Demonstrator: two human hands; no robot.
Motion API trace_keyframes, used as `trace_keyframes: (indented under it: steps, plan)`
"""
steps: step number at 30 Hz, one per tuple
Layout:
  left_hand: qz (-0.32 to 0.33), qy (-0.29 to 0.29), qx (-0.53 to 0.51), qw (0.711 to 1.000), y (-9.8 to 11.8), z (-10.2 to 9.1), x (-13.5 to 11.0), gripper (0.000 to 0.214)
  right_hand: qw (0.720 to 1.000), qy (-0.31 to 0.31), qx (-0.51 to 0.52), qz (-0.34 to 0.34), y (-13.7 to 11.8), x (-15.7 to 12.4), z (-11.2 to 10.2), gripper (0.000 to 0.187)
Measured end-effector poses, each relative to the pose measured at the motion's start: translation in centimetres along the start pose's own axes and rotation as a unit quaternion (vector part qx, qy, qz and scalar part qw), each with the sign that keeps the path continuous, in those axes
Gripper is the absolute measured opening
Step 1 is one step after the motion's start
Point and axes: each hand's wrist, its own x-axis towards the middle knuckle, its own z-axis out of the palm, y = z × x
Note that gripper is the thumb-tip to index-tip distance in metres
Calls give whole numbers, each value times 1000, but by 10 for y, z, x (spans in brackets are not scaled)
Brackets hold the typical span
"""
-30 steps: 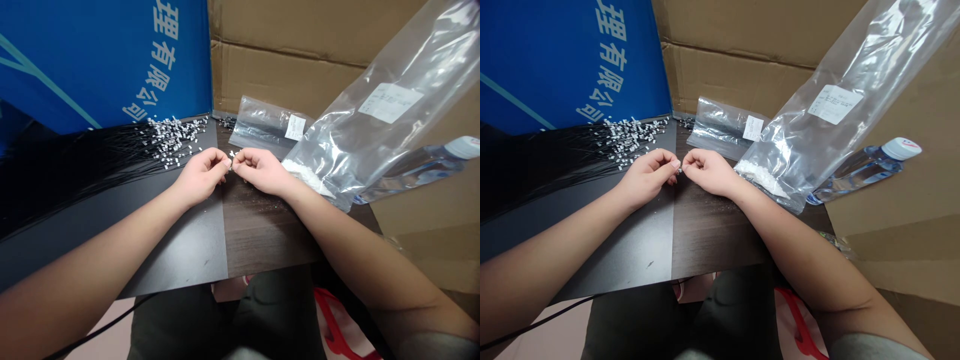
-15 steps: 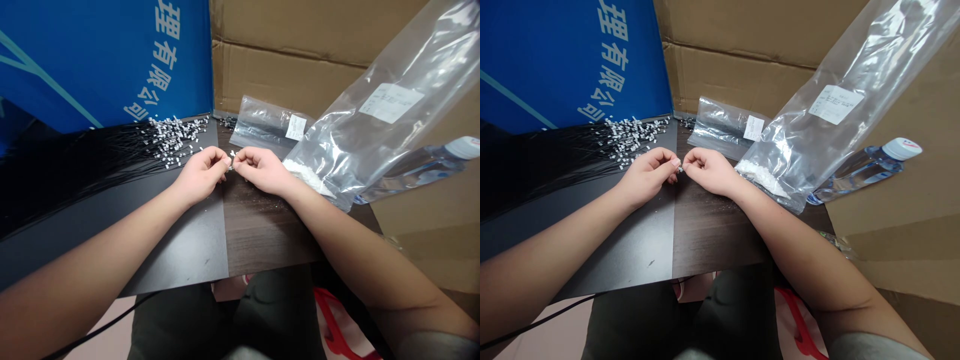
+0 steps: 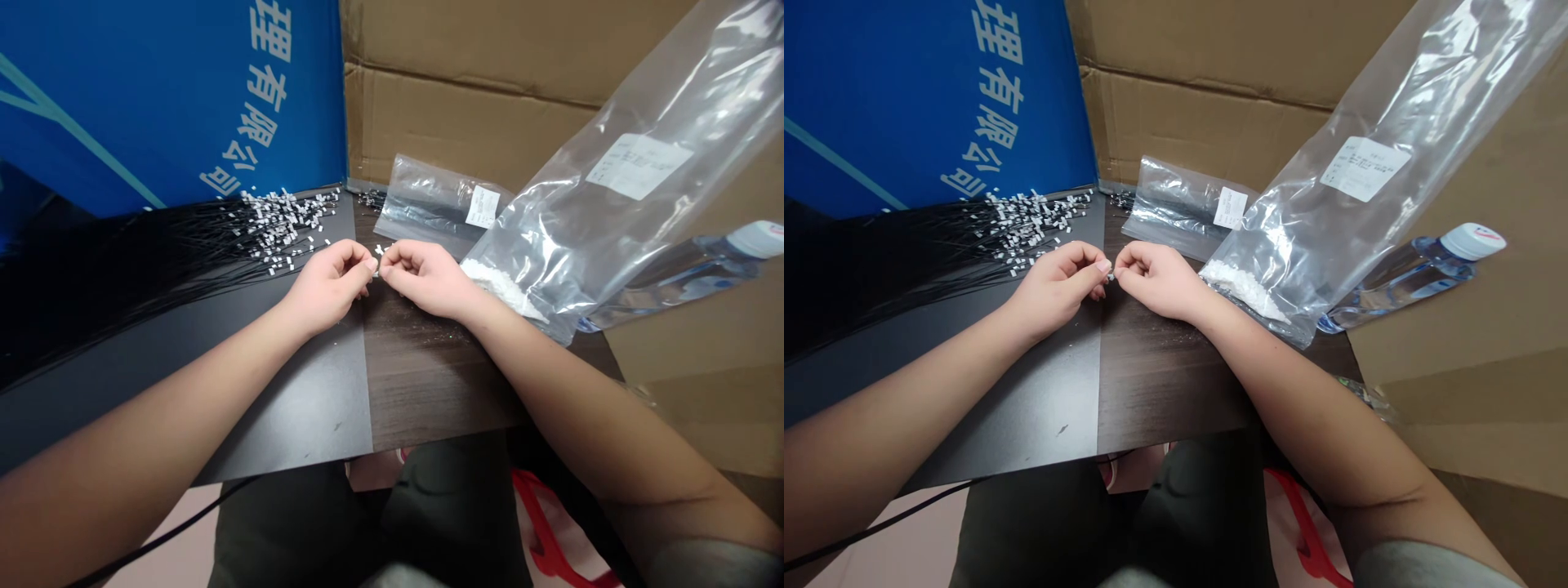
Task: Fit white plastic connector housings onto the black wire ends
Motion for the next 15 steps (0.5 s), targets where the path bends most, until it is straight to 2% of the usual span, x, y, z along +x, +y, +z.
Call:
trace_keyframes:
  steps: [9, 15]
  plan:
    - [-5, -2, 12, 1000, -1, 0, 0, 25, 1000, -3, -9, -1, 3, 0, 0, 8]
    - [-2, -4, 17, 1000, 0, 1, -1, 24, 998, 13, -51, -29, -1, -3, 0, 7]
